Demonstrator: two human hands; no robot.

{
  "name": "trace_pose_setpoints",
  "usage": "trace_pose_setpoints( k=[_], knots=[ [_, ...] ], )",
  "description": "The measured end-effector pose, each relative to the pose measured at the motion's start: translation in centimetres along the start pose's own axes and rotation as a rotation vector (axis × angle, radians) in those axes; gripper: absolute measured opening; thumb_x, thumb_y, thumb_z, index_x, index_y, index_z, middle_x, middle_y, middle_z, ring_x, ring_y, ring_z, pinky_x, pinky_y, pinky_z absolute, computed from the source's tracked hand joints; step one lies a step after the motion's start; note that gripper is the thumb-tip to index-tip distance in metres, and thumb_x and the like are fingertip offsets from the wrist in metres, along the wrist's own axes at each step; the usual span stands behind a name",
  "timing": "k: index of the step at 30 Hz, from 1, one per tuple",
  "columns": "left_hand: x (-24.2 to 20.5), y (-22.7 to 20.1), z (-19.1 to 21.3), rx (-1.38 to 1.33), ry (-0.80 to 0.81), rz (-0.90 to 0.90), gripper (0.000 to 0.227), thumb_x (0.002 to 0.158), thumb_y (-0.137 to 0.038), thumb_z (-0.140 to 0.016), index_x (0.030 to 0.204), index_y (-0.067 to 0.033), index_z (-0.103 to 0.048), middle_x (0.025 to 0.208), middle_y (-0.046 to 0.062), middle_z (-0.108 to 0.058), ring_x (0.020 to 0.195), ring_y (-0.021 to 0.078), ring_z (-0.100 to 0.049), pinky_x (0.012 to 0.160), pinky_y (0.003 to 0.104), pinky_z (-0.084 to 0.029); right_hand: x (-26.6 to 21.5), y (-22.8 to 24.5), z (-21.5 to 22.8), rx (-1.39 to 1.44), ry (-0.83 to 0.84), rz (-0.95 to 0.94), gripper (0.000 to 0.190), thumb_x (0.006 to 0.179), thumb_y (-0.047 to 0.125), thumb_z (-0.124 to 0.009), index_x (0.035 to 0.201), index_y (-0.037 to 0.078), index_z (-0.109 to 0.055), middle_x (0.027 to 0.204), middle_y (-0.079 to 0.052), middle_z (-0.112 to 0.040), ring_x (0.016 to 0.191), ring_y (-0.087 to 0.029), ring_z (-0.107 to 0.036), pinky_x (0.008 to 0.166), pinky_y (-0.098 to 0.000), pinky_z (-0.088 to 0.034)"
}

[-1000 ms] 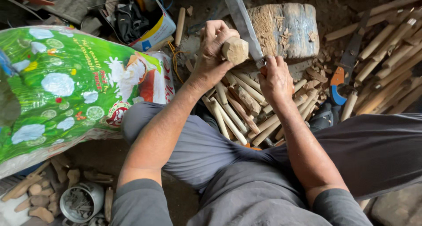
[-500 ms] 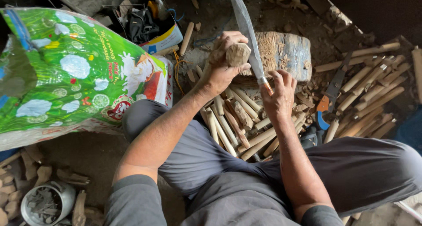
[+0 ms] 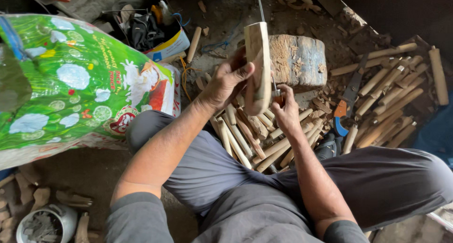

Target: The person sits cross-legged on the floor and uses a knife to carve a small piece of wood. They repeatedly shave off thin layers, rotate the wood to work on different sides, and occasionally inspect the carved surface.

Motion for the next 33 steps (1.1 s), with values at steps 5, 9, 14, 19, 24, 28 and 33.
trace_pose_setpoints(
  k=[5,9,14,19,24,28,33],
  knots=[
    [-0.1,2.3,1.0,-0.131,-0.060,0.062,0.057,0.110,-0.045,-0.051,0.147,-0.0014,-0.048,0.132,0.013,-0.068,0.107,0.0253,-0.073,0.094,0.043,-0.064,-1.0,-1.2,-1.0,0.038,0.023,-0.098,0.035,0.101,0.017,-0.060,0.132,0.007,-0.047,0.093,-0.008,-0.056,0.074,-0.015,-0.058,0.061,-0.0327,-0.055],
    [0.2,6.7,3.2,-0.185,-0.211,0.256,0.056,0.108,-0.045,-0.039,0.143,-0.0019,-0.049,0.121,0.018,-0.070,0.092,0.0256,-0.074,0.073,0.038,-0.065,-1.3,-2.4,-1.4,0.151,0.055,-0.203,0.022,0.099,0.014,-0.060,0.118,0.009,-0.050,0.085,-0.006,-0.056,0.067,-0.013,-0.057,0.056,-0.0294,-0.055],
    [-0.6,11.3,5.8,-0.200,-0.458,0.565,0.055,0.104,-0.038,-0.037,0.134,0.0055,-0.052,0.104,0.025,-0.072,0.078,0.0307,-0.076,0.063,0.038,-0.067,-2.0,-2.4,-1.2,0.205,0.015,-0.218,0.016,0.094,0.007,-0.065,0.103,0.006,-0.051,0.074,-0.002,-0.054,0.056,-0.013,-0.053,0.046,-0.0290,-0.047],
    [-0.6,9.6,5.2,-0.211,-0.254,0.572,0.056,0.098,-0.034,-0.054,0.137,0.0054,-0.048,0.108,0.020,-0.071,0.084,0.0265,-0.075,0.064,0.036,-0.065,-2.6,-1.2,-0.8,0.113,-0.066,-0.164,0.018,0.095,0.012,-0.071,0.095,0.009,-0.053,0.069,0.003,-0.050,0.054,-0.008,-0.052,0.044,-0.0249,-0.049],
    [-0.4,9.1,4.7,-0.157,-0.122,0.599,0.061,0.100,-0.028,-0.066,0.136,0.0169,-0.047,0.108,0.026,-0.066,0.085,0.0303,-0.074,0.065,0.037,-0.066,-2.4,0.0,-0.3,0.005,-0.102,0.080,0.019,0.097,0.011,-0.072,0.098,0.007,-0.053,0.065,0.002,-0.053,0.054,-0.010,-0.052,0.044,-0.0277,-0.042],
    [-0.3,10.2,6.3,-0.120,-0.250,0.667,0.058,0.095,-0.035,-0.064,0.133,0.0077,-0.053,0.101,0.024,-0.069,0.077,0.0273,-0.076,0.054,0.033,-0.065,-2.9,-0.6,-0.3,-0.111,-0.122,0.118,0.016,0.098,0.008,-0.069,0.102,0.008,-0.053,0.063,-0.003,-0.062,0.050,-0.013,-0.057,0.043,-0.0301,-0.044],
    [1.0,8.3,7.3,-0.240,-0.243,0.634,0.063,0.095,-0.037,-0.067,0.135,0.0099,-0.051,0.105,0.022,-0.068,0.079,0.0312,-0.077,0.053,0.034,-0.064,-2.1,0.9,-0.5,-0.293,-0.129,0.297,0.019,0.097,0.010,-0.070,0.102,0.006,-0.052,0.068,-0.006,-0.066,0.055,-0.015,-0.064,0.045,-0.0325,-0.053]
  ],
)
Point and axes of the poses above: each hand's wrist, its own x-axis towards the middle knuckle, its own z-axis out of the back of the hand, y = z × x, the point moved 8 cm from there along x, towards the middle knuckle
